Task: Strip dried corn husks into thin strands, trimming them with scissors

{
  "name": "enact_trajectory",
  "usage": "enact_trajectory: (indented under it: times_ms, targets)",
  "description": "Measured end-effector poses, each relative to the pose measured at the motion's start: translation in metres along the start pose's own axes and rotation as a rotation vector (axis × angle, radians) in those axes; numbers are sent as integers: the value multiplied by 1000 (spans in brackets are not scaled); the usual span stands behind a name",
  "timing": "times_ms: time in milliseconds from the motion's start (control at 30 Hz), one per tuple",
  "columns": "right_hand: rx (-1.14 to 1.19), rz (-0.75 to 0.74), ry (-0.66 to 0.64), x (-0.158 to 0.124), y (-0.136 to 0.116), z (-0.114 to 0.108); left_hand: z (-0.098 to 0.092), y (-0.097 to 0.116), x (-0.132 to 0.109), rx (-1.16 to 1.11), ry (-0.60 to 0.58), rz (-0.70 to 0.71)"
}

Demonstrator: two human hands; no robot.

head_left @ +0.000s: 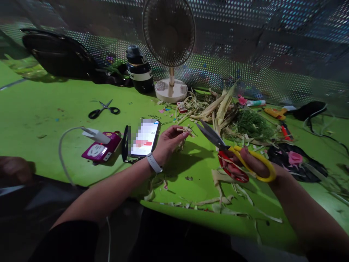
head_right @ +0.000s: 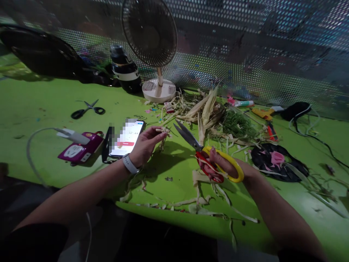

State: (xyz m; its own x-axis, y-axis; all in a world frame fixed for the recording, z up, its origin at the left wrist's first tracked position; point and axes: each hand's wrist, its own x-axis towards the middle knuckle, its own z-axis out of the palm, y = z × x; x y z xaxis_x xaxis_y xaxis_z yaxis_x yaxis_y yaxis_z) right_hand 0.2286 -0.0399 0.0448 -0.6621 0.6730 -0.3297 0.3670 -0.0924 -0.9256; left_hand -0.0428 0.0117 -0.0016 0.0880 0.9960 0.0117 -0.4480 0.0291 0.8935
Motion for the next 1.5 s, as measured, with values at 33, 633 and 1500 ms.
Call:
enact_trajectory:
  times_ms: [33,633,1500]
  targets:
    - [13,-14,-49,-3,1,-2,0,0,1,-4,16,20]
    - [65,52,-4,0,-13,7,-2,-3,-2,128,-90,56]
    - [271,89,-60,-3,-16,18,-11,0,1,763,99,760]
